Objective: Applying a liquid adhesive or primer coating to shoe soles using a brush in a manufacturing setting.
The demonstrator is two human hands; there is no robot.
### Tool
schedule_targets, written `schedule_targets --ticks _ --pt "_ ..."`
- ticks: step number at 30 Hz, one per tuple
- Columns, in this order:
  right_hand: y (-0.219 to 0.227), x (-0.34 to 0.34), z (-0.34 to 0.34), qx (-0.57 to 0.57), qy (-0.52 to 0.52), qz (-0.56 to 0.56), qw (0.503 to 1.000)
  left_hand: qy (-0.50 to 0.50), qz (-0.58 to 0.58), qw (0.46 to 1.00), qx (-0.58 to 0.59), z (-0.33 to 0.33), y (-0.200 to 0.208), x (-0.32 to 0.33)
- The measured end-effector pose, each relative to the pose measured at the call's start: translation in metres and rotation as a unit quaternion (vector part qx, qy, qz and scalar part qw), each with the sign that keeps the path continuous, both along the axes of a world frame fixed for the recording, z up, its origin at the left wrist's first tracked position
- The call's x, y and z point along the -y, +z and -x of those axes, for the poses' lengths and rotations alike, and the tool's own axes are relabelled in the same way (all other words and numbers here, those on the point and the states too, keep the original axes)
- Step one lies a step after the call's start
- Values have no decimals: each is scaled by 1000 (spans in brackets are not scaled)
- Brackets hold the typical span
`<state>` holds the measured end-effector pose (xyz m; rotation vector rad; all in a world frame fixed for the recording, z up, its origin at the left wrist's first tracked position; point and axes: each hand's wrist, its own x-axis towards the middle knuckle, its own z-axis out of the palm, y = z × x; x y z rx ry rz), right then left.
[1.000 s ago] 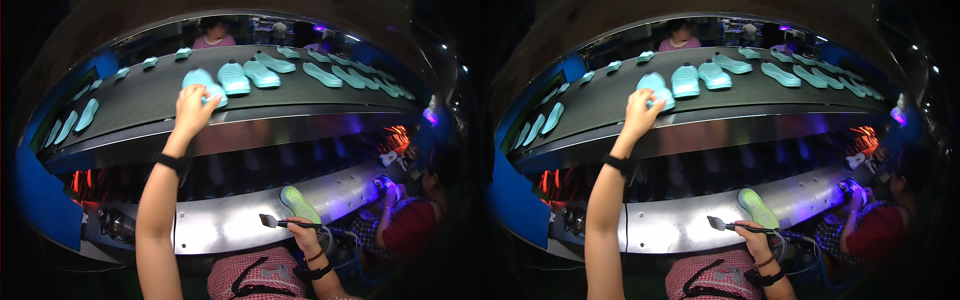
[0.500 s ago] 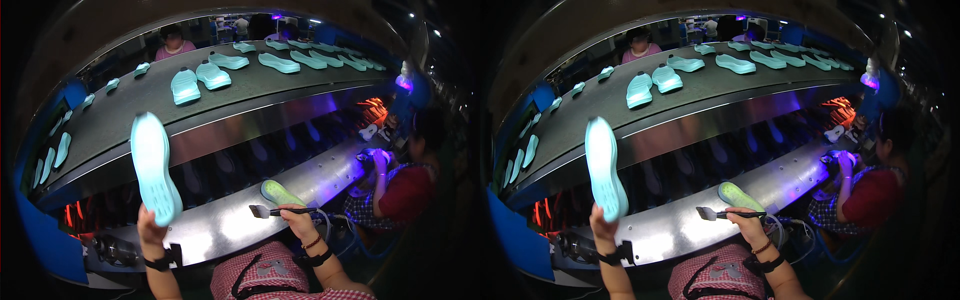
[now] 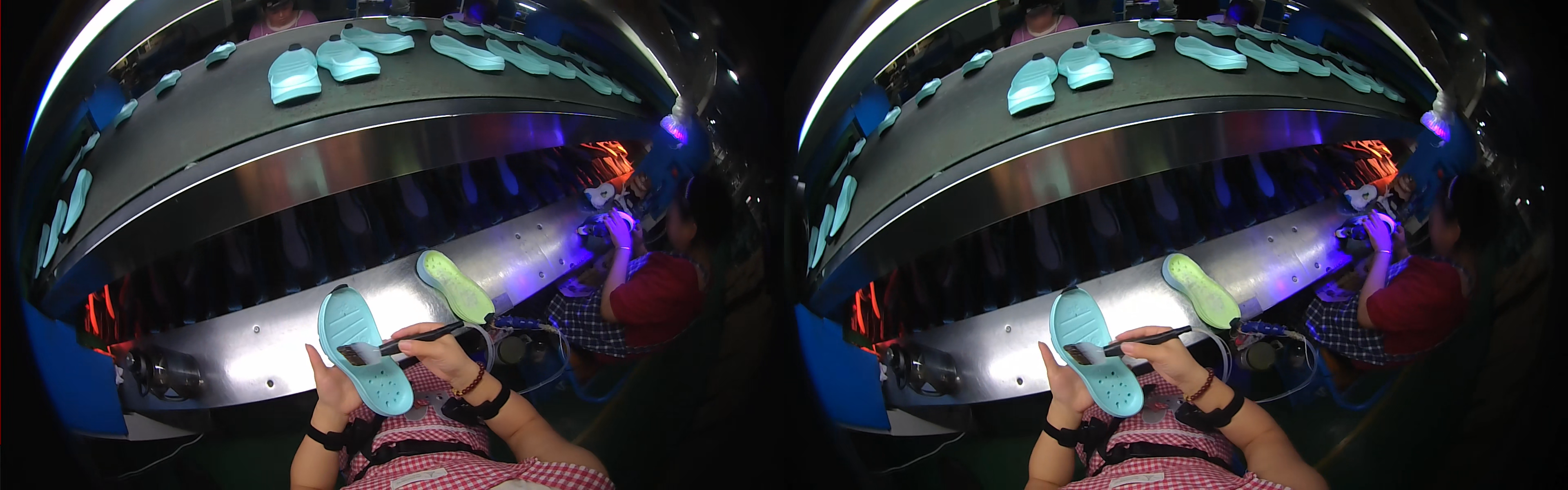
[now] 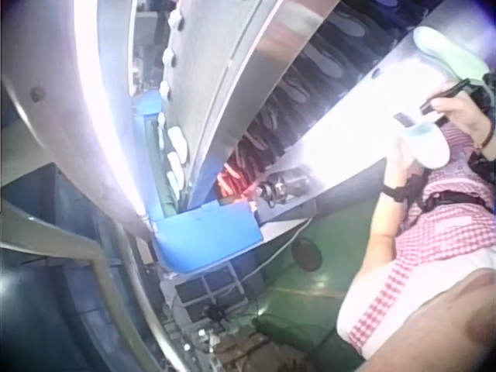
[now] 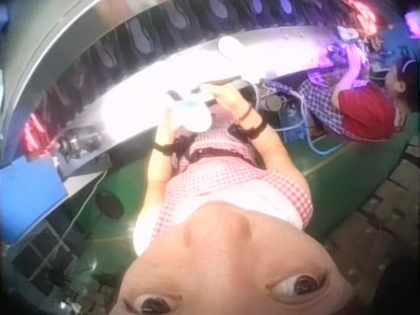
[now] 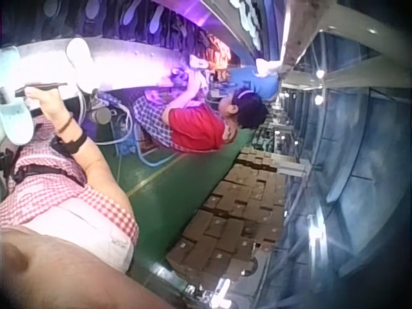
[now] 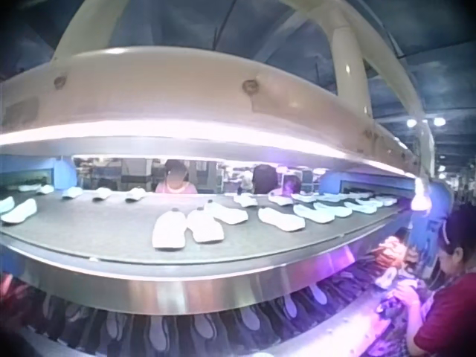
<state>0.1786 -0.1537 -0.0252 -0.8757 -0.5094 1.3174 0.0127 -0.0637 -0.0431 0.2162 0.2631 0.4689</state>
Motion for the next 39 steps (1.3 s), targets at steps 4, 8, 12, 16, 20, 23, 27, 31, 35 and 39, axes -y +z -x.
schedule_targets --ticks 4,8,12,16,20,23,27,31,35,39 --pt "3 -5 10 -14 3 4 1000 35 -3 999 -26 0 4 2" --pt "-1 -9 8 -6 15 -8 1000 53 19 998 -40 -2 0 3" --pt "-5 -9 6 -4 4 20 1000 18 0 1000 1 -1 -4 3" --pt "4 -21 3 -2 -22 21 1000 35 9 999 -6 -6 3 2" --pt "6 -26 5 -1 -33 24 999 13 -14 1000 -23 -6 4 3" --pt "0 -32 7 14 -42 19 999 20 -10 1000 -13 -3 9 3" --pt "0 -35 8 21 -48 35 998 33 -6 999 -22 -2 13 6" --pt "1 -46 6 44 -61 38 996 28 -4 1000 0 -6 15 5" --pt "11 -54 5 91 -60 36 993 49 7 999 -15 -10 11 3" --pt "24 -58 12 192 -43 29 980 83 -20 996 -32 -13 -4 2"
